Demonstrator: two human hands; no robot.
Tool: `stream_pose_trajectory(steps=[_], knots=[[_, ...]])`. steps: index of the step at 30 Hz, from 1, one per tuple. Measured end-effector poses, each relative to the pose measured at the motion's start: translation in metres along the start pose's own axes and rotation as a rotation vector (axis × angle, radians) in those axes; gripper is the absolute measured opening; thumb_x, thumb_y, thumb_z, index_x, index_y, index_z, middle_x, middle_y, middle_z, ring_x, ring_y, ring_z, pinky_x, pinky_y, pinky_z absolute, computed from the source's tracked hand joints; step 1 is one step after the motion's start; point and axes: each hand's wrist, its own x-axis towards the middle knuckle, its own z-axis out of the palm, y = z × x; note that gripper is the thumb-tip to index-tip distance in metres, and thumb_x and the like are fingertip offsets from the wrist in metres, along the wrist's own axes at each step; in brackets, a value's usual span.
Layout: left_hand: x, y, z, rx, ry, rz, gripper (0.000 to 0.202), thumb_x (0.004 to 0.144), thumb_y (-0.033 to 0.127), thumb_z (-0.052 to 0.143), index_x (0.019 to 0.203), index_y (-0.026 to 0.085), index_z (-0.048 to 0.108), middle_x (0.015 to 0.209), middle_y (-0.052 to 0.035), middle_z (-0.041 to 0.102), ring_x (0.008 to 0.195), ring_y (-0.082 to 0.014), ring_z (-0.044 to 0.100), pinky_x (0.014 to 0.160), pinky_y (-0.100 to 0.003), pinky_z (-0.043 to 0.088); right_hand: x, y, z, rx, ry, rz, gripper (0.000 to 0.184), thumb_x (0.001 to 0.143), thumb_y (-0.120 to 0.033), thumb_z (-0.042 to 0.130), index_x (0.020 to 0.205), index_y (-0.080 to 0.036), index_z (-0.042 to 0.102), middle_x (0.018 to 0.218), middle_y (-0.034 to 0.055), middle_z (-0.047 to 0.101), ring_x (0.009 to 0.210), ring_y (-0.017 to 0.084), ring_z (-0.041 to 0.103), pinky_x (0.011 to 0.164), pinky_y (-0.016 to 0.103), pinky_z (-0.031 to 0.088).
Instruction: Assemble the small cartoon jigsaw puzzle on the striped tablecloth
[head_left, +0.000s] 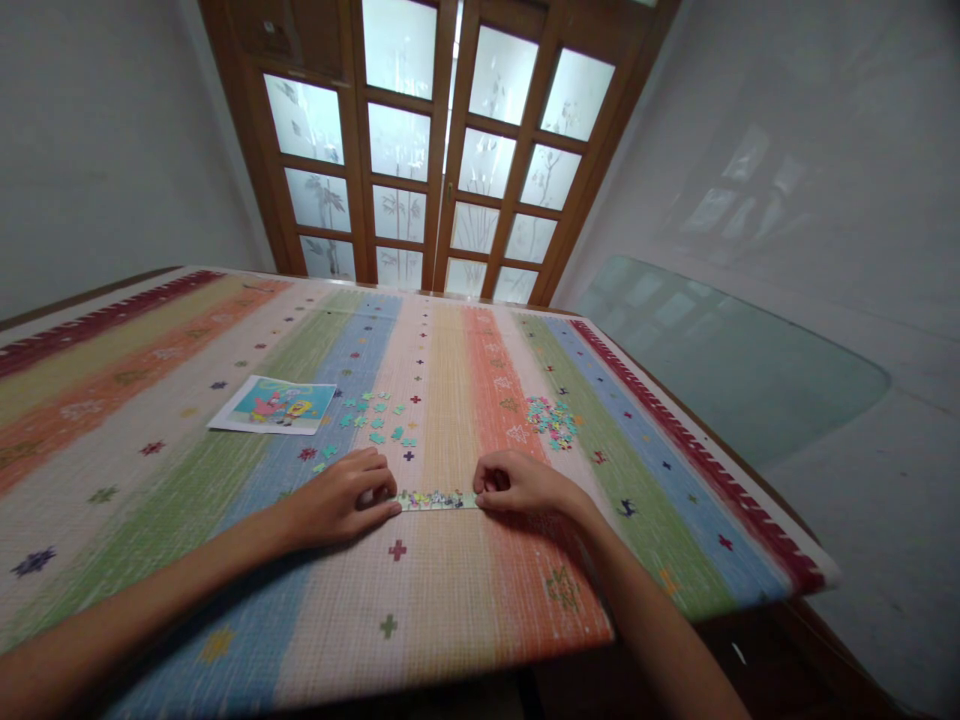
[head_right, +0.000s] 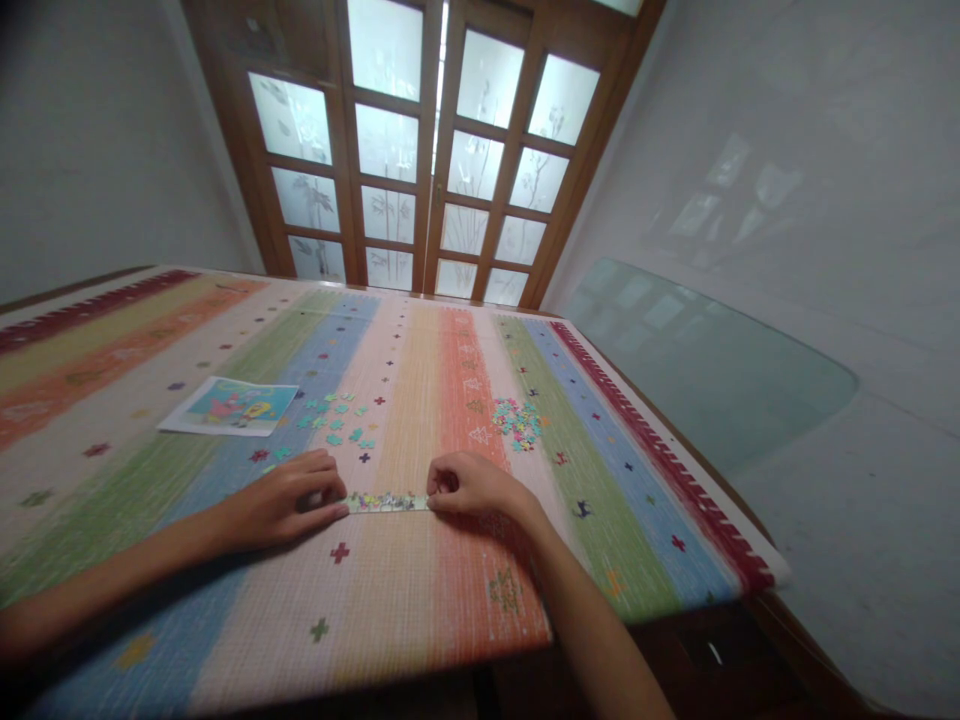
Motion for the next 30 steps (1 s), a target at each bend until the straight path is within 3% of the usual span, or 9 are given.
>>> stream_pose_trajectory(steps=[5, 14, 30], knots=[[0.0, -0.002, 0.001, 0.065, -0.008, 0.049, 0.02, 0.1, 0.03, 0.059, 0.082, 0.02, 0.059, 0.077, -0.0005, 0.058, 0.074, -0.0175, 0.052, 0.072, -0.032, 0.041, -0.002, 0.0, -0.001, 0.013, -0.005, -0.023, 0.007, 0.077, -0.014, 0.071, 0.081, -0.017, 0.066, 0.071, -0.0023, 0.059, 0.063, 0.011, 0.052, 0.059, 0.024, 0.039], [-0.001, -0.002, 0.004, 0.094, 0.005, 0.061, 0.017, 0.101, 0.033, 0.059, 0.09, 0.02, 0.061, 0.078, -0.0003, 0.059, 0.076, -0.0185, 0.053, 0.075, -0.035, 0.041, -0.006, 0.006, -0.004, 0.065, -0.037, -0.055, 0.023, 0.071, -0.016, 0.078, 0.092, -0.017, 0.07, 0.073, -0.0039, 0.057, 0.064, 0.011, 0.051, 0.061, 0.024, 0.041], [-0.005, -0.002, 0.009, 0.011, 0.041, 0.061, 0.016, 0.1, 0.029, 0.063, 0.087, 0.019, 0.064, 0.078, -0.0001, 0.058, 0.076, -0.0172, 0.052, 0.074, -0.033, 0.039, -0.004, 0.001, 0.003, 0.008, -0.029, -0.063, 0.015, 0.074, -0.015, 0.076, 0.089, -0.017, 0.072, 0.07, -0.0031, 0.06, 0.062, 0.011, 0.054, 0.058, 0.024, 0.038]])
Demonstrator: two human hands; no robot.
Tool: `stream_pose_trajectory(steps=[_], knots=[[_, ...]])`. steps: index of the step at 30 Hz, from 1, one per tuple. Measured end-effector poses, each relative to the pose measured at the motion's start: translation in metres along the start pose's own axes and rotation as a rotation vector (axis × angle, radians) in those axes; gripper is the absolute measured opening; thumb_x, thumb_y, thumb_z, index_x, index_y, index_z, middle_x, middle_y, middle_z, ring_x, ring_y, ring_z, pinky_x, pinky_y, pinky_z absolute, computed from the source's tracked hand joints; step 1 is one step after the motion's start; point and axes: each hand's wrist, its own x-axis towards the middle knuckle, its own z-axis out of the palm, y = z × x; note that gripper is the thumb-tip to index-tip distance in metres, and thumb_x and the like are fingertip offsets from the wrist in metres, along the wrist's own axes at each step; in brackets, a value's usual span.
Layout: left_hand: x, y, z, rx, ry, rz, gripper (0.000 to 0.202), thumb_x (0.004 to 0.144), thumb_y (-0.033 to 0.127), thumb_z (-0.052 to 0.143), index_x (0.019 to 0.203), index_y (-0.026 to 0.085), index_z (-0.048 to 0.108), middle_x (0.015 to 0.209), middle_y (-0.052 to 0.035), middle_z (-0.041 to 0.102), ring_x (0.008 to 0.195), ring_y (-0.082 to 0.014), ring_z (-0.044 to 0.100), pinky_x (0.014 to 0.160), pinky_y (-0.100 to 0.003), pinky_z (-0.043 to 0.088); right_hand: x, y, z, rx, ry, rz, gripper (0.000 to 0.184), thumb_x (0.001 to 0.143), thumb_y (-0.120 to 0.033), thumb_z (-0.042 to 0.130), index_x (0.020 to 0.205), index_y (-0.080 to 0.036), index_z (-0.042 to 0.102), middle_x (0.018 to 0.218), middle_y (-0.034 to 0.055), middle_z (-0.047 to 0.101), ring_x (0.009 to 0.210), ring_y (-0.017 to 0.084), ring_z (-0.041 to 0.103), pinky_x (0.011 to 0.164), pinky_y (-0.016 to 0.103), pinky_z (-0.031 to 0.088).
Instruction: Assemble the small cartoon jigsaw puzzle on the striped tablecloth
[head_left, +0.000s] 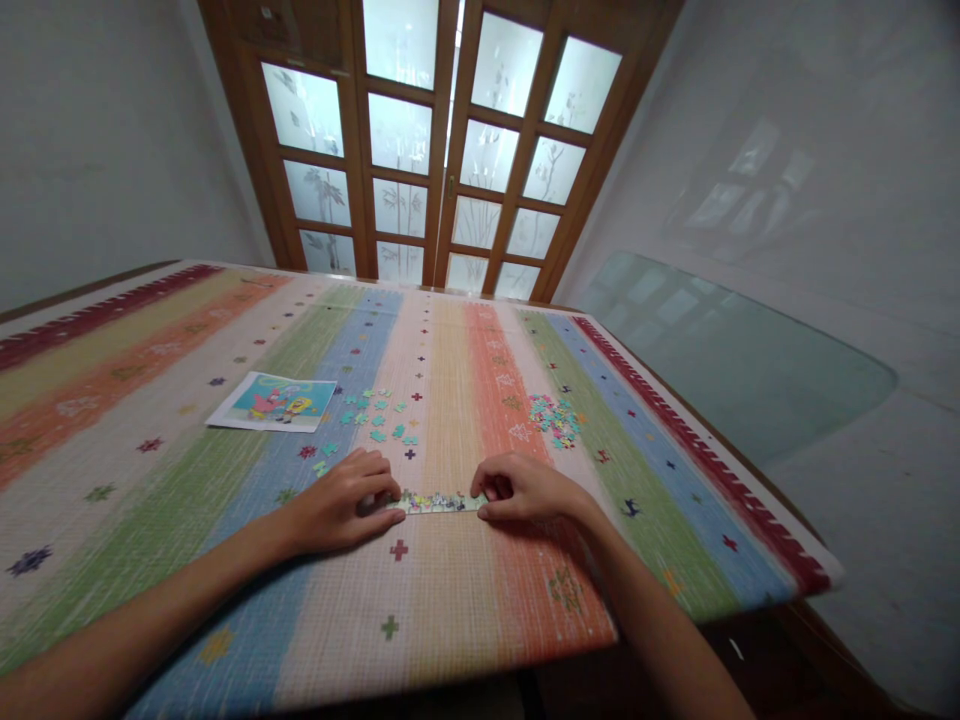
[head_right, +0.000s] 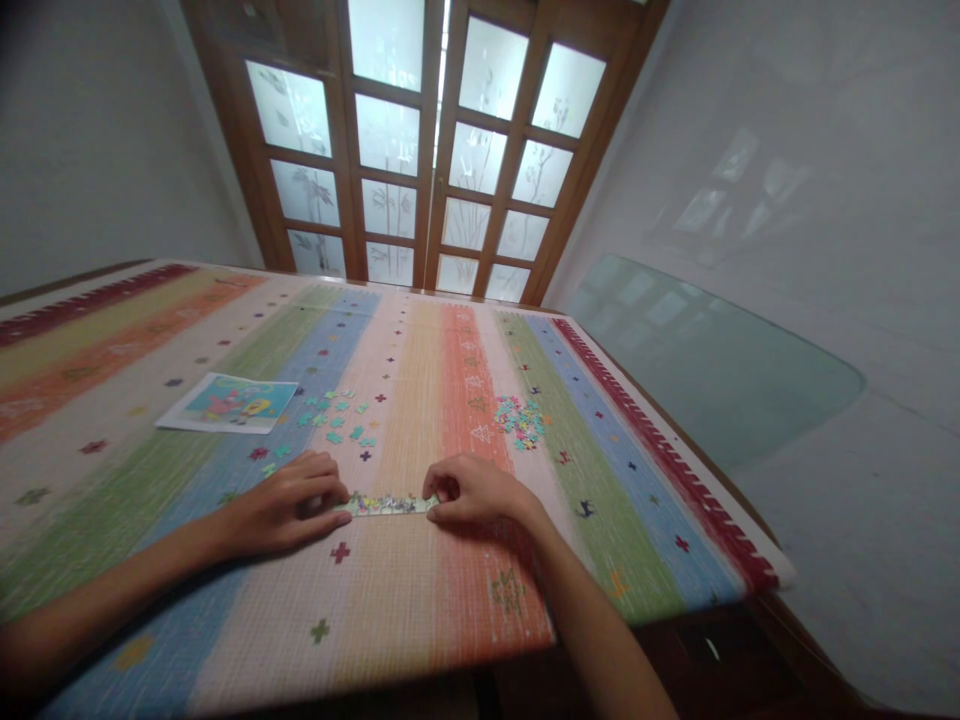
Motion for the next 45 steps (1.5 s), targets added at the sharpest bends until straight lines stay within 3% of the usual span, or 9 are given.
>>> stream_pose_trajectory(steps=[24, 45], knots=[[-0.002, 0.0, -0.001, 0.005, -0.003, -0.001, 0.016, 0.1, 0.03, 0.061, 0.089, 0.02, 0.063, 0.08, -0.0005, 0.058, 0.078, -0.0181, 0.053, 0.074, -0.033, 0.04, 0.003, -0.007, 0.005, -0.027, 0.054, 0.007, 0.014, 0.074, -0.012, 0.076, 0.084, -0.018, 0.07, 0.077, -0.0007, 0.061, 0.069, 0.013, 0.055, 0.063, 0.026, 0.041], [-0.002, -0.001, 0.001, 0.01, -0.019, -0.026, 0.016, 0.1, 0.032, 0.061, 0.091, 0.02, 0.067, 0.079, -0.001, 0.059, 0.077, -0.0179, 0.055, 0.074, -0.033, 0.043, 0.002, -0.008, 0.007, -0.036, 0.053, -0.037, 0.012, 0.081, -0.021, 0.077, 0.087, -0.018, 0.068, 0.082, 0.0007, 0.06, 0.072, 0.014, 0.055, 0.065, 0.026, 0.042]])
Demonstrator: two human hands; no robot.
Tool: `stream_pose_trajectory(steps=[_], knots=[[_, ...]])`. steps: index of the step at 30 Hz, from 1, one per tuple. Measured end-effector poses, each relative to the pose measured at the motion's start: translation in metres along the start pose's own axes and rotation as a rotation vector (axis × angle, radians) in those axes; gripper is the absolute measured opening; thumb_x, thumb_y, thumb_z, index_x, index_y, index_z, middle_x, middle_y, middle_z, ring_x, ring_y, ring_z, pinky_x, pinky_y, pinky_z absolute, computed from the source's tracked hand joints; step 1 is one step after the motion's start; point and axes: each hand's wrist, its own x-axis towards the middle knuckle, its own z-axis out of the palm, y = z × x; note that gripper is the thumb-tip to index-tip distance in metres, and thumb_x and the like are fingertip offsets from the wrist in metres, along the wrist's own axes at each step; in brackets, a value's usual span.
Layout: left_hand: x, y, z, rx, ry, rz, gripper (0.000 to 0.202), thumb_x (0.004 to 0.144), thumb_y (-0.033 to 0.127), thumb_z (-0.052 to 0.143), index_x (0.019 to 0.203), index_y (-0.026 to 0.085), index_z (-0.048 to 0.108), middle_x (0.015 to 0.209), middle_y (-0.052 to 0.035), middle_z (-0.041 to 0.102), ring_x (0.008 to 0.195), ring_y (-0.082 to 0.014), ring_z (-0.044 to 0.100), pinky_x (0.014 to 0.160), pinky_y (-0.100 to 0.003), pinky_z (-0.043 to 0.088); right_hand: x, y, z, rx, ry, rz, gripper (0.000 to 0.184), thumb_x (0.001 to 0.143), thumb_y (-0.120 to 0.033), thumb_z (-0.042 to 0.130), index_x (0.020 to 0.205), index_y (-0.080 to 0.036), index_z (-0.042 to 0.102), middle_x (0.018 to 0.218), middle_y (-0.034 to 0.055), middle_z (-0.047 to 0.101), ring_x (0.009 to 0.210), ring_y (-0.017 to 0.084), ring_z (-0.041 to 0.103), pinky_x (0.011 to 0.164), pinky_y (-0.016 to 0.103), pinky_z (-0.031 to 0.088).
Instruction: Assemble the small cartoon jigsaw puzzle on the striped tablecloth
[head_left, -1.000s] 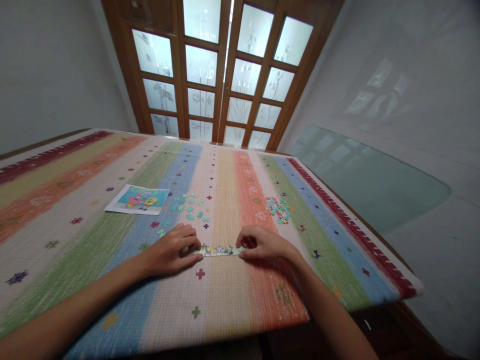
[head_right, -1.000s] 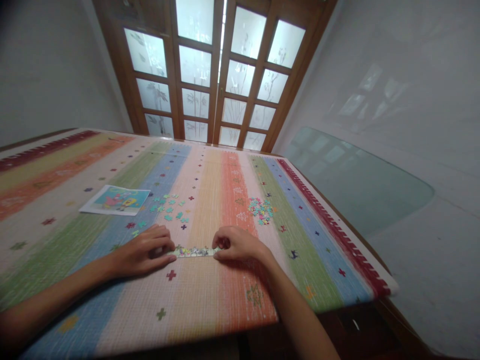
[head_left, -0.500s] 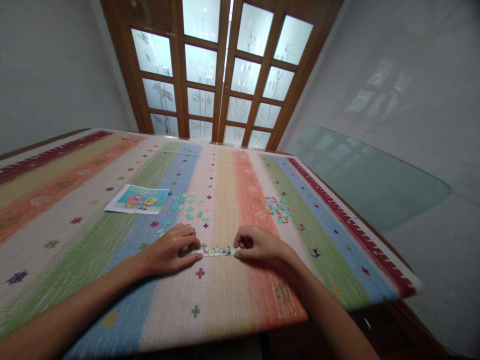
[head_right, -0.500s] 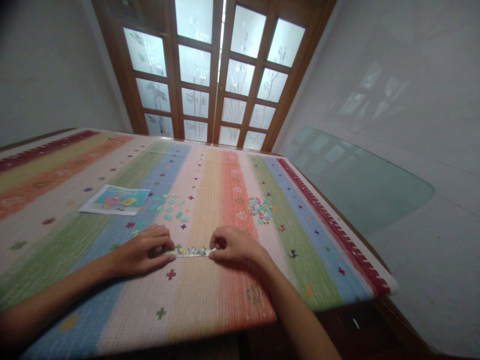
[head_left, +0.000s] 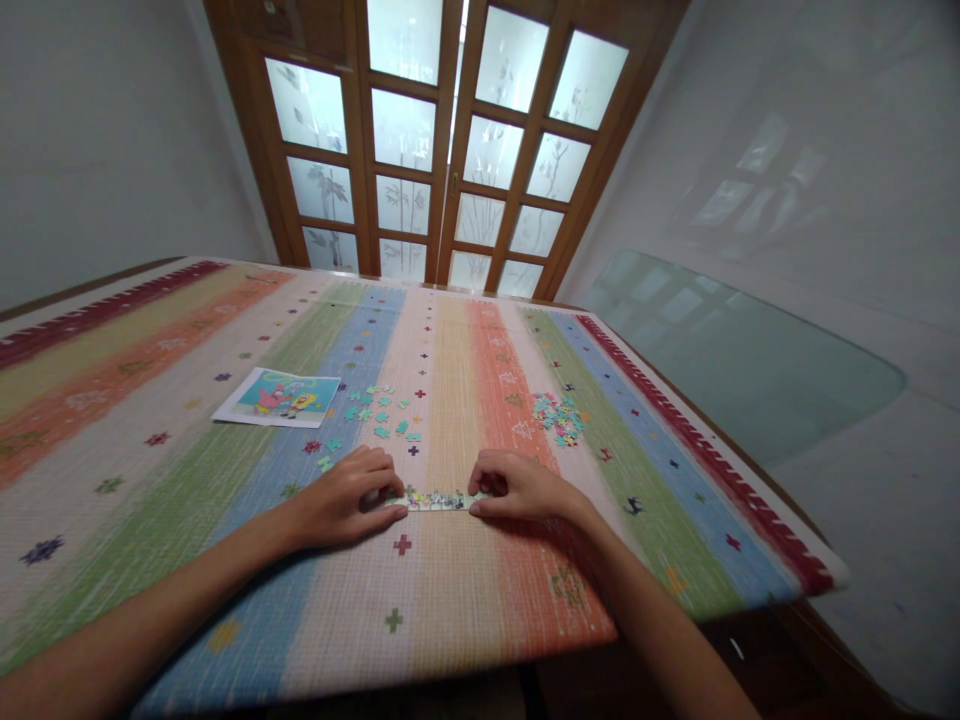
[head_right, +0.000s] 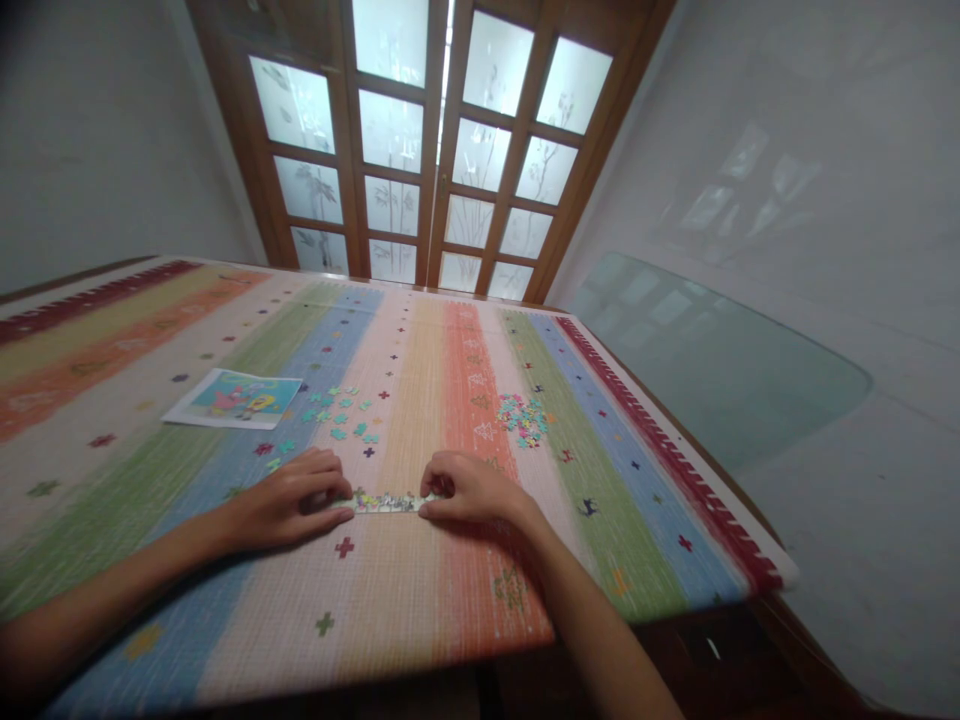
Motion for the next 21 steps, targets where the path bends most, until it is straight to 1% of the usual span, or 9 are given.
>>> stream_pose_trajectory(steps=[5, 9, 11, 14, 19, 21], knots=[[0.002, 0.001, -0.005, 0.003, 0.009, -0.021, 0.017, 0.101, 0.035, 0.06, 0.096, 0.02, 0.068, 0.082, -0.002, 0.062, 0.08, -0.0187, 0.057, 0.075, -0.033, 0.044, 0.0, -0.002, 0.0, -0.003, 0.011, -0.007, 0.012, 0.085, -0.026, 0.077, 0.087, -0.018, 0.068, 0.082, 0.0013, 0.062, 0.072, 0.014, 0.055, 0.065, 0.026, 0.042], [0.002, -0.008, -0.016, 0.054, 0.104, -0.076, 0.02, 0.104, 0.032, 0.053, 0.101, 0.02, 0.068, 0.085, -0.0032, 0.065, 0.081, -0.0187, 0.058, 0.077, -0.034, 0.045, 0.0, -0.004, -0.002, 0.002, 0.021, -0.012, 0.016, 0.09, -0.032, 0.074, 0.087, -0.018, 0.068, 0.082, 0.0021, 0.063, 0.073, 0.014, 0.056, 0.066, 0.027, 0.042], [0.001, -0.015, -0.021, 0.084, 0.142, -0.106, 0.022, 0.104, 0.034, 0.051, 0.101, 0.02, 0.068, 0.085, -0.0033, 0.065, 0.08, -0.019, 0.059, 0.078, -0.034, 0.046, 0.001, -0.005, -0.003, -0.004, 0.028, -0.012, 0.017, 0.093, -0.032, 0.072, 0.087, -0.018, 0.068, 0.082, 0.0025, 0.063, 0.073, 0.014, 0.056, 0.067, 0.027, 0.043], [-0.001, -0.028, -0.029, 0.121, 0.156, -0.168, 0.027, 0.104, 0.04, 0.05, 0.105, 0.02, 0.068, 0.089, -0.0041, 0.066, 0.083, -0.0205, 0.06, 0.082, -0.037, 0.048, 0.001, -0.005, -0.003, -0.024, 0.041, -0.011, 0.017, 0.095, -0.033, 0.07, 0.087, -0.018, 0.067, 0.084, 0.0029, 0.064, 0.073, 0.014, 0.055, 0.068, 0.028, 0.042], [0.001, -0.057, -0.041, 0.18, 0.141, -0.274, 0.032, 0.099, 0.046, 0.052, 0.104, 0.019, 0.069, 0.1, -0.0083, 0.07, 0.092, -0.0247, 0.062, 0.09, -0.041, 0.05, 0.001, -0.002, -0.002, -0.047, 0.066, -0.017, 0.015, 0.096, -0.031, 0.069, 0.088, -0.018, 0.067, 0.087, 0.0036, 0.065, 0.074, 0.015, 0.055, 0.067, 0.028, 0.042], [0.005, -0.071, -0.047, 0.213, 0.135, -0.317, 0.033, 0.096, 0.046, 0.054, 0.103, 0.019, 0.07, 0.101, -0.0095, 0.07, 0.096, -0.0269, 0.062, 0.092, -0.043, 0.05, 0.001, -0.001, -0.002, -0.059, 0.06, -0.02, 0.015, 0.095, -0.031, 0.068, 0.088, -0.018, 0.068, 0.087, 0.0035, 0.065, 0.075, 0.015, 0.056, 0.068, 0.028, 0.043]])
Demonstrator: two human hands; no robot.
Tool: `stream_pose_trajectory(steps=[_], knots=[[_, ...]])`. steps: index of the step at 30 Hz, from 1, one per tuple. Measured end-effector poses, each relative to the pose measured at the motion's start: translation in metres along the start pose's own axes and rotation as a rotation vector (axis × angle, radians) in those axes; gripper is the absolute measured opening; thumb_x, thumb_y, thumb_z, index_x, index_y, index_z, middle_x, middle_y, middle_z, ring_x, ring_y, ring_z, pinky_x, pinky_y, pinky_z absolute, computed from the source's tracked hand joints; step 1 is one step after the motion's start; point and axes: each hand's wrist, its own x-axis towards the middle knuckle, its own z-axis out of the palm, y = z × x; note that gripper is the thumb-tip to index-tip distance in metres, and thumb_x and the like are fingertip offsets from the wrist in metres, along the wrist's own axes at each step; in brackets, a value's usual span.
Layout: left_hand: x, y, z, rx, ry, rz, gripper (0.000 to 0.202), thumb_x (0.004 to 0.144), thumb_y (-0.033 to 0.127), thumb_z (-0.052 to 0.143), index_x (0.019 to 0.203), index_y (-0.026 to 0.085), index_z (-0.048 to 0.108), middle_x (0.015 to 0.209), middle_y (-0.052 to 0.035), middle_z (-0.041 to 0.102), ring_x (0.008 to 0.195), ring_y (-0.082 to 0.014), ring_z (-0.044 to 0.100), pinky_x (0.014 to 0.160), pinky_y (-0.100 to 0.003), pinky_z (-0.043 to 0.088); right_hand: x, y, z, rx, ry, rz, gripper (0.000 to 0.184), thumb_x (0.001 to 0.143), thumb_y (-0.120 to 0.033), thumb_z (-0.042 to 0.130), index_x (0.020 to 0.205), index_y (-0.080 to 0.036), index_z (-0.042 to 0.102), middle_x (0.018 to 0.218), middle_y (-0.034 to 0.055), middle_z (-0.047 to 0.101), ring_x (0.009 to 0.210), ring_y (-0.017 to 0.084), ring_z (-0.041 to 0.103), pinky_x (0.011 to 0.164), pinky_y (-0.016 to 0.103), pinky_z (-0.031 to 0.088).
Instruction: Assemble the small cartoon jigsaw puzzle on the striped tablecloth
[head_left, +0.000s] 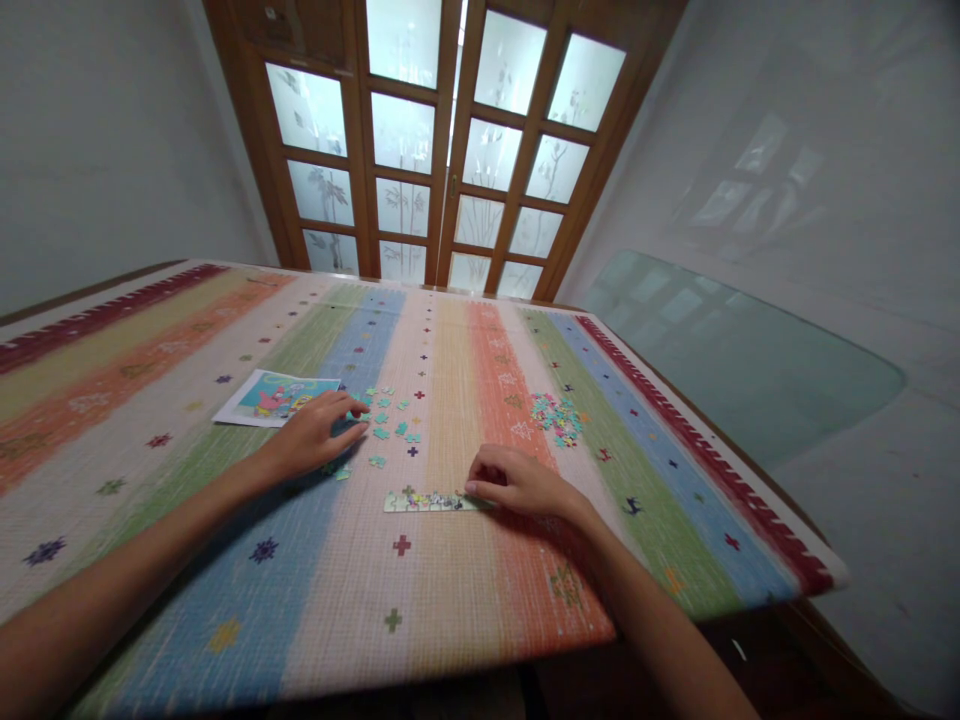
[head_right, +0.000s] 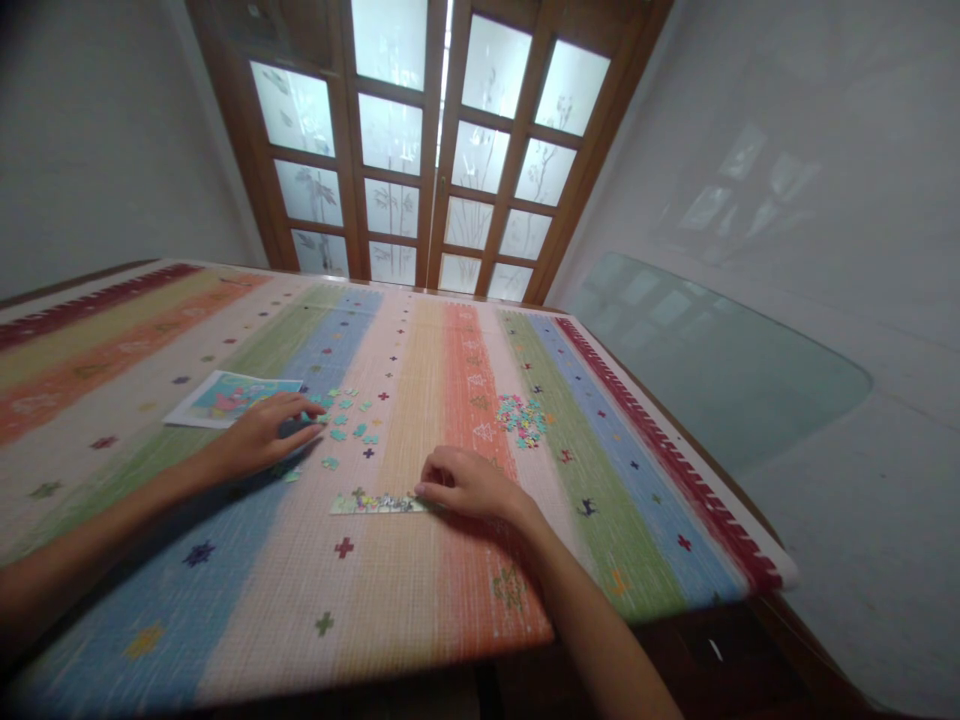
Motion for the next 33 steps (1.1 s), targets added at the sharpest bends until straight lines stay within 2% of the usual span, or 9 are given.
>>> stream_pose_trajectory(steps=[5, 11, 15, 21, 26, 33], knots=[[0.022, -0.022, -0.001, 0.024, -0.022, -0.032, 0.034, 0.091, 0.046, 0.054, 0.1, 0.018, 0.072, 0.096, -0.0093, 0.07, 0.088, -0.026, 0.062, 0.089, -0.041, 0.051, 0.0, 0.0, -0.001, -0.022, -0.018, -0.01, 0.011, 0.094, -0.028, 0.069, 0.088, -0.019, 0.068, 0.088, 0.0044, 0.066, 0.078, 0.016, 0.059, 0.071, 0.029, 0.044], [0.048, -0.03, 0.01, 0.049, -0.038, -0.016, 0.037, 0.091, 0.044, 0.051, 0.099, 0.018, 0.076, 0.1, -0.0109, 0.069, 0.092, -0.0272, 0.062, 0.092, -0.042, 0.049, 0.0, 0.0, 0.0, -0.015, 0.013, -0.019, 0.01, 0.094, -0.026, 0.068, 0.087, -0.019, 0.068, 0.086, 0.0035, 0.064, 0.075, 0.015, 0.057, 0.07, 0.029, 0.044], [0.061, -0.028, 0.02, 0.071, -0.048, 0.022, 0.035, 0.09, 0.04, 0.051, 0.098, 0.018, 0.078, 0.096, -0.0104, 0.066, 0.095, -0.0276, 0.061, 0.093, -0.041, 0.048, 0.0, 0.0, 0.001, -0.004, 0.041, -0.021, 0.01, 0.094, -0.025, 0.067, 0.086, -0.019, 0.068, 0.084, 0.0028, 0.064, 0.073, 0.015, 0.056, 0.068, 0.028, 0.042], [0.068, -0.019, 0.025, 0.01, -0.148, 0.124, 0.033, 0.09, 0.034, 0.053, 0.105, 0.021, 0.08, 0.097, -0.0096, 0.066, 0.095, -0.0256, 0.06, 0.093, -0.039, 0.048, -0.001, -0.003, -0.001, -0.025, 0.02, -0.017, 0.012, 0.095, -0.026, 0.066, 0.084, -0.019, 0.067, 0.085, 0.0038, 0.064, 0.075, 0.016, 0.056, 0.068, 0.029, 0.043], [0.07, -0.015, 0.025, 0.01, -0.175, 0.118, 0.035, 0.09, 0.034, 0.052, 0.106, 0.019, 0.079, 0.101, -0.011, 0.066, 0.095, -0.0263, 0.061, 0.094, -0.041, 0.047, -0.001, -0.002, 0.0, -0.041, 0.015, -0.021, 0.012, 0.095, -0.025, 0.066, 0.084, -0.019, 0.067, 0.086, 0.0043, 0.064, 0.076, 0.016, 0.057, 0.07, 0.029, 0.043], [0.07, -0.01, 0.027, -0.008, -0.157, 0.111, 0.03, 0.093, 0.038, 0.055, 0.097, 0.018, 0.077, 0.097, -0.0092, 0.067, 0.093, -0.0243, 0.061, 0.091, -0.038, 0.048, -0.001, -0.002, 0.001, -0.053, 0.021, -0.026, 0.012, 0.094, -0.025, 0.066, 0.084, -0.019, 0.068, 0.084, 0.0044, 0.064, 0.075, 0.016, 0.057, 0.069, 0.029, 0.043]])
